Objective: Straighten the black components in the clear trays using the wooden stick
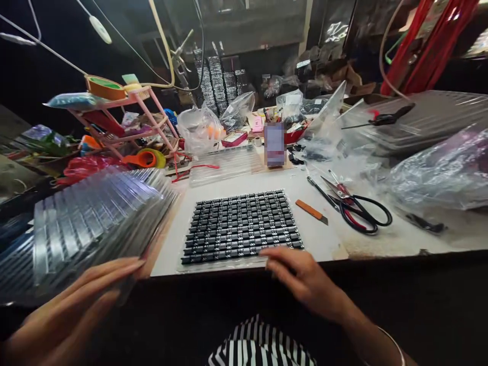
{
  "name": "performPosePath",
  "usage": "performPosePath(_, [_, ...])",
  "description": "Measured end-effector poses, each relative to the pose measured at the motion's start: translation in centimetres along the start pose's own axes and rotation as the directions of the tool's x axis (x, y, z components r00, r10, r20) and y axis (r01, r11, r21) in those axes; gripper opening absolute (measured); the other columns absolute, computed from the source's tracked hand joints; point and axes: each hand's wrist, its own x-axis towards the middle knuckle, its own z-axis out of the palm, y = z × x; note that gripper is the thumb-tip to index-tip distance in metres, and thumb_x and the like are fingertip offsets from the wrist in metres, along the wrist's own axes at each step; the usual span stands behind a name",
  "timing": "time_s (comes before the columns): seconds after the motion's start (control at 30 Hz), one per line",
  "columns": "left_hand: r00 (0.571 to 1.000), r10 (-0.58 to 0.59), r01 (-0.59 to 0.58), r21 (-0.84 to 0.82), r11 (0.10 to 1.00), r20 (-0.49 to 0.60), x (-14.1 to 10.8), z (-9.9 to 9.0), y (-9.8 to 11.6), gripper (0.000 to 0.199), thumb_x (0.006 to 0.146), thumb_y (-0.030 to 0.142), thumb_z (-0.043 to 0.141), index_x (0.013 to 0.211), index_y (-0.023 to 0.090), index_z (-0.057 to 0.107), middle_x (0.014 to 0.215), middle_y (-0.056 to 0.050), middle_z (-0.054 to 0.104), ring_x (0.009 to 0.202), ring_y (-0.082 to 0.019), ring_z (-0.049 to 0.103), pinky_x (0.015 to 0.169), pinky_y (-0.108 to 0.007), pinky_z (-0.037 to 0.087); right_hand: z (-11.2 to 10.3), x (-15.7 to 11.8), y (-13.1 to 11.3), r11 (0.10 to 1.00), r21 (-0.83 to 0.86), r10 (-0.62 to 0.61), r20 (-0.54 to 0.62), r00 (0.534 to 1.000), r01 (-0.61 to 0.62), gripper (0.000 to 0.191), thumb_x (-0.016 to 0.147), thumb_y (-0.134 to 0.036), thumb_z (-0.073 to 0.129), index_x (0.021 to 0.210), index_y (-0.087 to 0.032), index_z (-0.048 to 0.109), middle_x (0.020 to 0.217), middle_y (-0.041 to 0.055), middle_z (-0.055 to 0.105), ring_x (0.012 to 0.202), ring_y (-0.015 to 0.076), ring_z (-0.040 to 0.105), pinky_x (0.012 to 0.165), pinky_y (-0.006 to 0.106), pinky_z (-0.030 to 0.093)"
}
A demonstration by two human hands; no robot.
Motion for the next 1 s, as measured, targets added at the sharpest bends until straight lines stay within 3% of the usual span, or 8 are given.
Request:
performPosePath(0.1, [0.978, 0.13, -0.166, 0.229, 0.959, 0.165, 0.4, 2.5, 0.3, 0.029, 0.076, 0.043, 0.06, 0.098, 0.028, 0.071, 0.108, -0.002, 0.067, 0.104, -0.024, 0.06, 0.101, -0.037, 0.044, -3.3, 1.6, 4.2, 0.995, -0.097, -0.051, -0.385, 0.922, 0.014, 0.029, 0.09, -0.04, 0.051, 0.105, -0.018, 0.064, 0.087, 0.0058, 0.066, 0.076, 0.0183, 0.062, 0.066, 0.028, 0.051])
performPosePath(0.17, [0.979, 0.128, -0.166, 0.253, 0.953, 0.16, 1.6, 4.1, -1.3, 0.032, 0.082, 0.043, 0.054, 0.1, 0.022, 0.069, 0.106, -0.005, 0.066, 0.103, -0.022, 0.06, 0.099, -0.037, 0.043, -5.0, 2.6, 7.0, 0.967, -0.254, -0.125, -0.489, 0.863, -0.003, 0.028, 0.09, -0.039, 0.051, 0.1, -0.017, 0.065, 0.086, 0.0061, 0.065, 0.073, 0.0189, 0.061, 0.063, 0.03, 0.049])
performPosePath(0.27, [0.995, 0.055, -0.072, 0.222, 0.972, 0.081, 2.3, 5.4, -4.8, 0.037, 0.084, 0.045, 0.053, 0.104, 0.018, 0.067, 0.11, -0.007, 0.065, 0.107, -0.022, 0.058, 0.099, -0.036, 0.042, -6.5, 3.6, 9.6, 0.885, -0.464, -0.213, -0.494, 0.843, -0.048, 0.032, 0.09, -0.04, 0.046, 0.096, -0.015, 0.065, 0.089, 0.009, 0.061, 0.073, 0.0204, 0.059, 0.063, 0.034, 0.049])
performPosePath(0.43, [0.996, -0.09, 0.091, 0.101, 0.991, -0.014, 2.7, 6.3, -7.9, 0.049, 0.081, 0.05, 0.056, 0.113, 0.013, 0.063, 0.117, -0.012, 0.062, 0.11, -0.025, 0.057, 0.099, -0.04, 0.042, -7.0, 4.0, 11.0, 0.724, -0.679, -0.323, -0.493, 0.808, -0.125, 0.043, 0.091, -0.043, 0.04, 0.108, -0.011, 0.063, 0.101, 0.016, 0.057, 0.094, 0.0294, 0.055, 0.084, 0.045, 0.046])
performPosePath(0.67, [0.997, -0.073, 0.074, -0.044, 0.996, 0.03, 5.1, 7.9, -8.0, 0.057, 0.083, 0.049, 0.054, 0.129, 0.015, 0.049, 0.127, -0.013, 0.055, 0.115, -0.022, 0.054, 0.102, -0.038, 0.04, -7.1, 3.7, 11.7, 0.562, -0.805, -0.377, -0.455, 0.807, -0.192, 0.04, 0.092, -0.039, 0.037, 0.105, -0.011, 0.063, 0.098, 0.0148, 0.064, 0.089, 0.0289, 0.058, 0.082, 0.041, 0.042])
performPosePath(0.77, [0.998, -0.058, 0.06, -0.047, 0.997, 0.039, 4.8, 8.0, -7.9, 0.059, 0.085, 0.048, 0.052, 0.135, 0.017, 0.042, 0.13, -0.012, 0.053, 0.115, -0.021, 0.053, 0.103, -0.039, 0.04, -7.3, 3.4, 12.3, 0.59, -0.761, -0.305, -0.521, 0.797, -0.272, 0.046, 0.089, -0.049, 0.04, 0.103, -0.013, 0.065, 0.089, 0.0124, 0.062, 0.077, 0.0265, 0.057, 0.074, 0.039, 0.045])
performPosePath(0.9, [0.993, -0.018, 0.013, 0.043, 0.999, 0.114, 3.3, 7.7, -7.7, 0.058, 0.09, 0.047, 0.045, 0.14, 0.02, 0.035, 0.142, -0.011, 0.042, 0.127, -0.021, 0.044, 0.11, -0.04, 0.032, -8.0, 3.2, 12.5, 0.616, -0.691, -0.172, -0.586, 0.792, -0.377, 0.053, 0.082, -0.06, 0.043, 0.1, -0.017, 0.068, 0.08, 0.0076, 0.058, 0.059, 0.0208, 0.053, 0.056, 0.036, 0.045])
performPosePath(1.0, [0.969, 0.008, -0.066, 0.226, 0.972, 0.249, 2.2, 7.5, -7.3, 0.063, 0.092, 0.046, 0.04, 0.147, 0.023, 0.02, 0.154, -0.007, 0.022, 0.141, -0.021, 0.021, 0.117, -0.042, 0.017, -8.1, 3.7, 11.6, 0.612, -0.693, -0.213, -0.608, 0.765, -0.381, 0.05, 0.081, -0.058, 0.045, 0.096, -0.017, 0.07, 0.074, 0.0069, 0.056, 0.059, 0.0215, 0.053, 0.056, 0.037, 0.045])
